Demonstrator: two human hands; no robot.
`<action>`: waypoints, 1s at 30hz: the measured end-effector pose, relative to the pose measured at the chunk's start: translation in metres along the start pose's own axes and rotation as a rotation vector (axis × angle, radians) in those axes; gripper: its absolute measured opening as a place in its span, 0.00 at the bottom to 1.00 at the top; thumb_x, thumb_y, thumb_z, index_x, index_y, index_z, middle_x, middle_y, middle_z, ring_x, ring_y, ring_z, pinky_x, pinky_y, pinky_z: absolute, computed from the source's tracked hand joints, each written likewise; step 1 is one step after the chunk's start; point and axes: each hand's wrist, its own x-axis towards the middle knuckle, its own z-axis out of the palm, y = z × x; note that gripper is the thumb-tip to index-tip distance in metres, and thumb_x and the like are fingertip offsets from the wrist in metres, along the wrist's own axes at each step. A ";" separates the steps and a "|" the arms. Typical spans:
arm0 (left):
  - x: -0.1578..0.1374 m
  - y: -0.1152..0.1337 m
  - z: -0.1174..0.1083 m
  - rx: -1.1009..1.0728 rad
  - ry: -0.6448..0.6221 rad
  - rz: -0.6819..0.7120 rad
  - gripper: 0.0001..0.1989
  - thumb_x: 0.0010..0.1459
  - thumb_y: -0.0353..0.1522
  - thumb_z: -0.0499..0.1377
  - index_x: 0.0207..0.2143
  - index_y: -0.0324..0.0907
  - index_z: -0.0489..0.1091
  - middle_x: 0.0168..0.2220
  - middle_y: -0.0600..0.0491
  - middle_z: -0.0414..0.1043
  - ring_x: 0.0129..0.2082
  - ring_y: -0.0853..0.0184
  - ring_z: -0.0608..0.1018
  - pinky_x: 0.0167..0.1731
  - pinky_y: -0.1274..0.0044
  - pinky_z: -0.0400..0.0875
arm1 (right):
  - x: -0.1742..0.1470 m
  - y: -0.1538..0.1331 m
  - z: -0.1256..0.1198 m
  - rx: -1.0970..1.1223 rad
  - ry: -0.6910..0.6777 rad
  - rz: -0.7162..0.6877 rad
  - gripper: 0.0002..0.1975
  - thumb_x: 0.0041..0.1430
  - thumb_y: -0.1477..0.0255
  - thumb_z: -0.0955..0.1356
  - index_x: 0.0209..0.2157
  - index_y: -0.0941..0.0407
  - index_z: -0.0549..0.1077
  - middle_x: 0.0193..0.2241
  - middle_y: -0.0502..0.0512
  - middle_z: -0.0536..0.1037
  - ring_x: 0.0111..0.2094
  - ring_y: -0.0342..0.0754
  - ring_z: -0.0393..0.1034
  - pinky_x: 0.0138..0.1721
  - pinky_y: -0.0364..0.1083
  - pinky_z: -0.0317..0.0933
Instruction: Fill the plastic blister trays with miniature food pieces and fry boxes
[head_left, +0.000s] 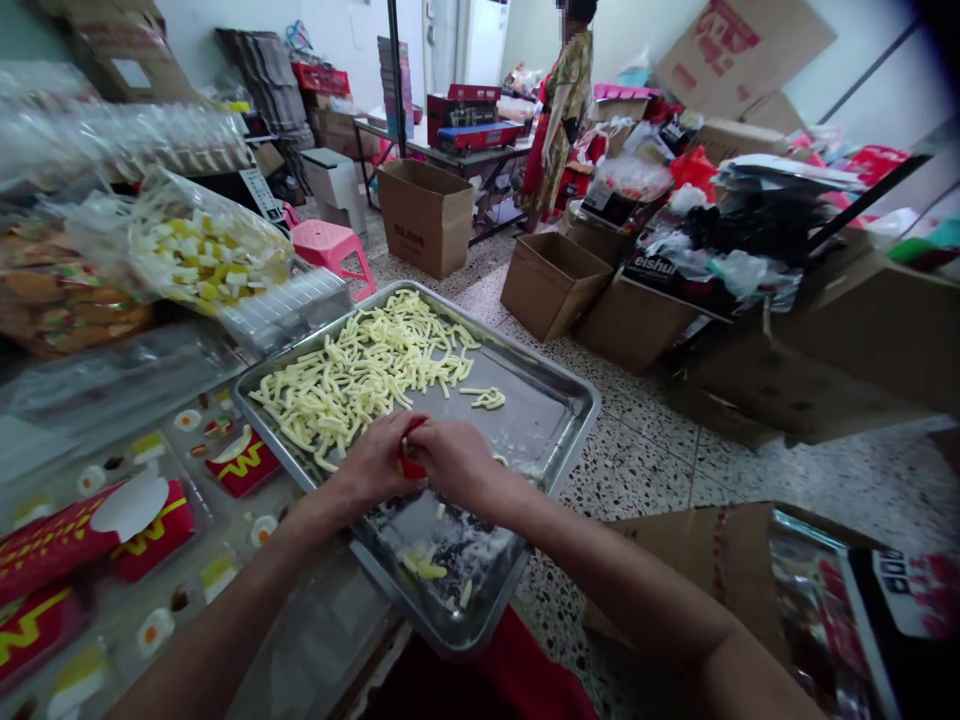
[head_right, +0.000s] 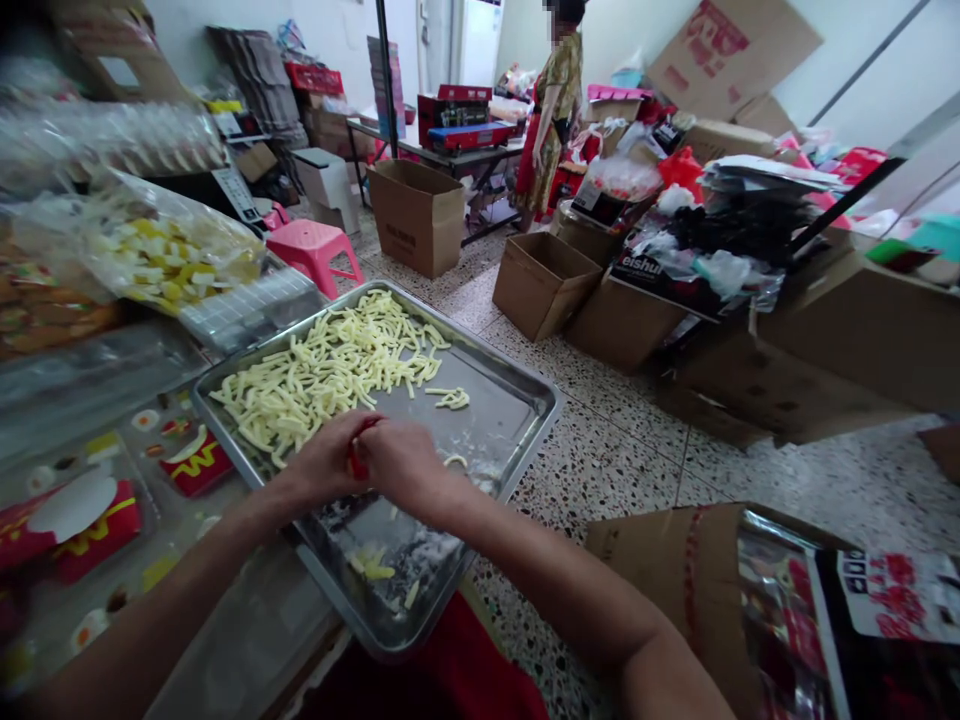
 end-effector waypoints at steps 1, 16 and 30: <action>-0.003 0.001 0.002 -0.063 0.027 -0.002 0.33 0.42 0.34 0.70 0.52 0.42 0.66 0.52 0.45 0.73 0.53 0.53 0.75 0.56 0.64 0.69 | -0.004 -0.001 -0.001 0.049 -0.004 -0.037 0.07 0.60 0.76 0.69 0.34 0.58 0.81 0.35 0.57 0.83 0.34 0.48 0.74 0.31 0.44 0.55; -0.007 -0.004 -0.034 -0.266 0.152 -0.237 0.53 0.35 0.47 0.76 0.63 0.41 0.64 0.61 0.43 0.68 0.60 0.52 0.72 0.62 0.62 0.64 | 0.027 0.140 -0.042 -0.399 -0.102 -0.083 0.07 0.54 0.77 0.69 0.33 0.59 0.81 0.37 0.62 0.79 0.37 0.52 0.72 0.34 0.46 0.59; -0.020 0.017 -0.010 0.162 0.035 -0.233 0.49 0.37 0.48 0.74 0.61 0.41 0.65 0.54 0.43 0.71 0.54 0.49 0.74 0.55 0.62 0.69 | -0.066 0.084 -0.004 -0.253 -0.005 0.082 0.05 0.51 0.76 0.72 0.32 0.55 0.81 0.34 0.56 0.80 0.38 0.51 0.71 0.31 0.45 0.55</action>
